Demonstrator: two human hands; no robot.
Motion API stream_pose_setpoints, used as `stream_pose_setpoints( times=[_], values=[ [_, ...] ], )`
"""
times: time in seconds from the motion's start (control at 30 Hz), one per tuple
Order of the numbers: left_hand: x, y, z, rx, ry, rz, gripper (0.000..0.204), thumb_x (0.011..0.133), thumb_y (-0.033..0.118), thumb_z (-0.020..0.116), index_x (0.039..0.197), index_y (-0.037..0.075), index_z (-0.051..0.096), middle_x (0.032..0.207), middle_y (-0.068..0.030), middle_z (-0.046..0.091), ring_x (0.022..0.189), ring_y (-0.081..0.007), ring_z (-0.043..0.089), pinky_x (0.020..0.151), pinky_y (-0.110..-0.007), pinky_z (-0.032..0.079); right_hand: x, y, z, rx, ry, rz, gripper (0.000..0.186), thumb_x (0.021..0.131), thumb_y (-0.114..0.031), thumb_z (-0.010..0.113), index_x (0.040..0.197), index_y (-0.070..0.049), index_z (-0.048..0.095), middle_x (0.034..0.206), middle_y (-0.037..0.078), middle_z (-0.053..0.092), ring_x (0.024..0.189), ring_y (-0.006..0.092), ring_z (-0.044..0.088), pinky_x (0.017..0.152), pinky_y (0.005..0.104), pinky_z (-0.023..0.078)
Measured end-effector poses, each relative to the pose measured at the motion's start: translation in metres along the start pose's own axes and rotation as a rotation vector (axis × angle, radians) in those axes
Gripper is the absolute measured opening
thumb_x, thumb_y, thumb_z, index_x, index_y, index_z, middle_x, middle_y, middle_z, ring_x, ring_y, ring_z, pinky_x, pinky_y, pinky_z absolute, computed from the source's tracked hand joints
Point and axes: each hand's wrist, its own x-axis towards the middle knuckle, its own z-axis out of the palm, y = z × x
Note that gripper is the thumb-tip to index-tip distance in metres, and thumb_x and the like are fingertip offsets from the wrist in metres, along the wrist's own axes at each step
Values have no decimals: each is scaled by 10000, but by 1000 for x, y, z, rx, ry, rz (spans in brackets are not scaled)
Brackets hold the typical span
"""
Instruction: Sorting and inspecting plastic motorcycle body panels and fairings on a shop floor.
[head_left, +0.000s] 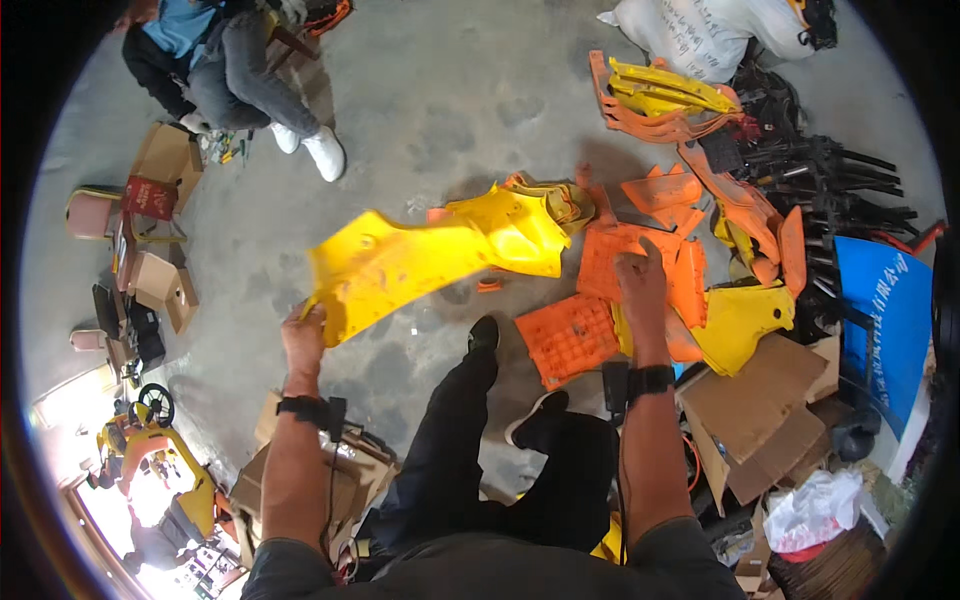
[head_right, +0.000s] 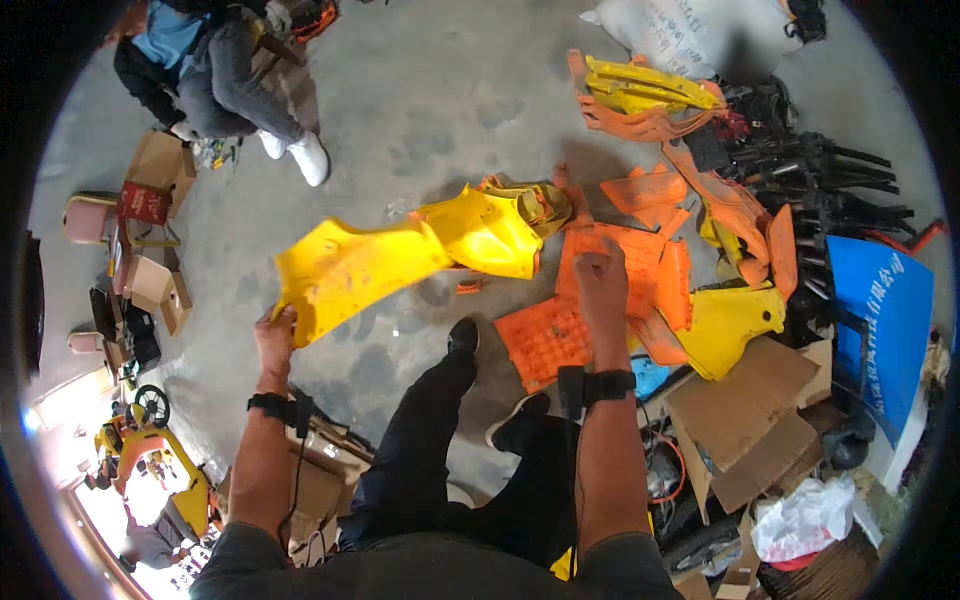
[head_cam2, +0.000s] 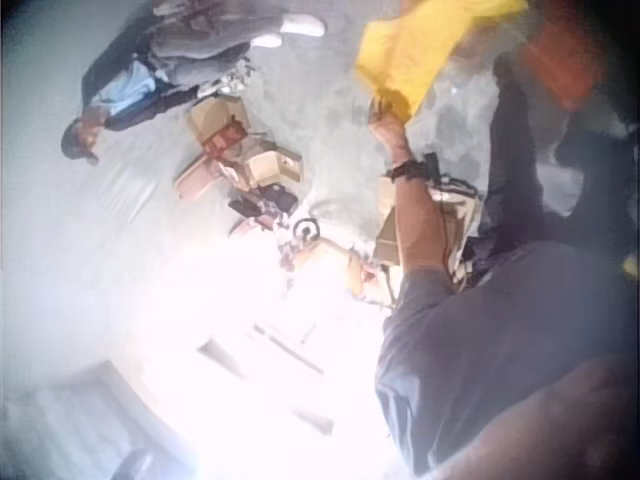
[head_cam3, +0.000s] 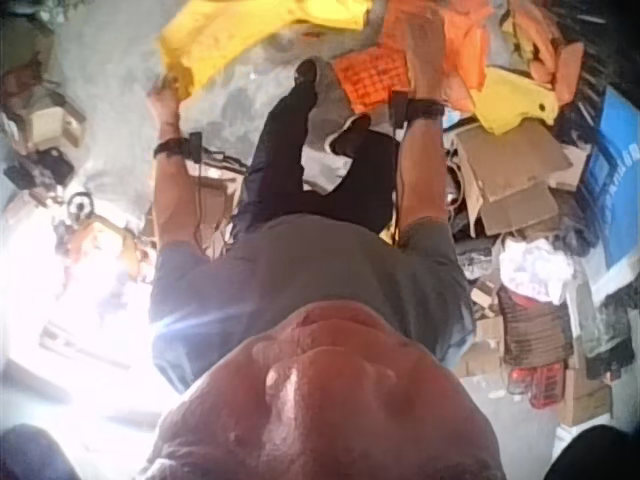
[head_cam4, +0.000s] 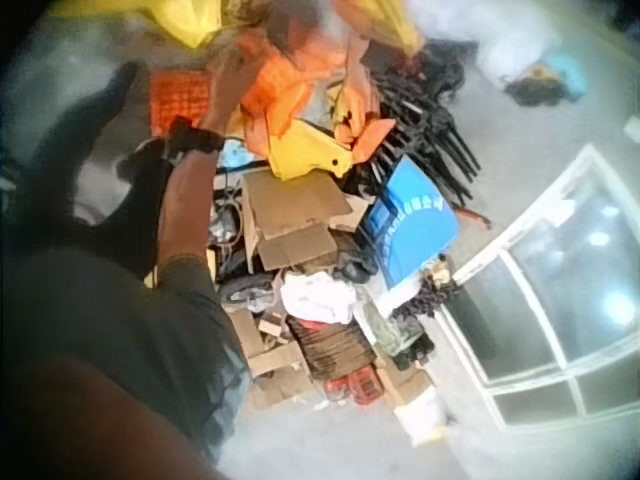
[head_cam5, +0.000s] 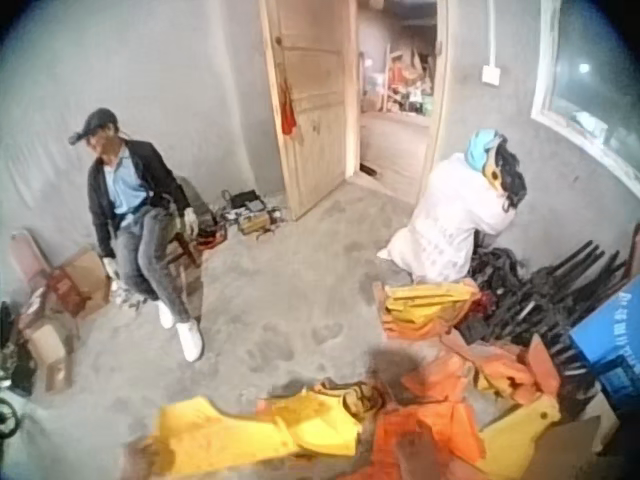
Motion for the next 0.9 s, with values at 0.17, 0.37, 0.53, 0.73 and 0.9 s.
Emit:
stream_pose_setpoints(
  times=[0.17, 0.37, 0.53, 0.73, 0.9],
  values=[
    [57, -72, 61, -516, 138, -262, 243, 943, 188, 582, 1053, -26, 612, 813, -80, 642, 635, -168, 612, 549, -283, 458, 83, 185, 77, -4, -169, 148, 606, 911, -298, 632, 1383, 2, 398, 1111, 98, 618, 969, 156, 618, 755, 335, 537],
    [105, -123, 136, -647, 249, -210, 285, 944, 247, 594, 1033, -23, 599, 824, -114, 648, 614, -201, 629, 498, -308, 464, 99, 244, 127, 476, -430, 436, 518, 906, -311, 615, 1318, -25, 485, 1003, 64, 657, 793, 175, 663, 612, 329, 565],
    [106, -121, 162, -735, 264, -152, 308, 925, 263, 614, 1065, -11, 588, 787, -97, 648, 602, -209, 634, 490, -310, 468, 91, 234, 116, 301, -518, 317, 383, 860, -186, 610, 1192, 0, 568, 1059, 91, 642, 836, 159, 655, 612, 300, 556],
    [112, -63, 161, -621, 260, -138, 271, 919, 255, 618, 1015, 2, 620, 765, -79, 641, 572, -177, 610, 456, -295, 434, 77, 198, 29, 550, -314, -4, 231, 878, -168, 569, 1075, -48, 562, 952, 74, 627, 748, 166, 631, 571, 310, 515],
    [115, -43, 177, -595, 167, 59, 267, 905, 247, 639, 969, -12, 636, 720, -68, 622, 543, -145, 570, 453, -298, 415, 93, 223, -67, 665, 102, -43, 170, 898, -107, 531, 1049, -28, 535, 913, 93, 620, 697, 190, 616, 570, 288, 508]
  ],
)
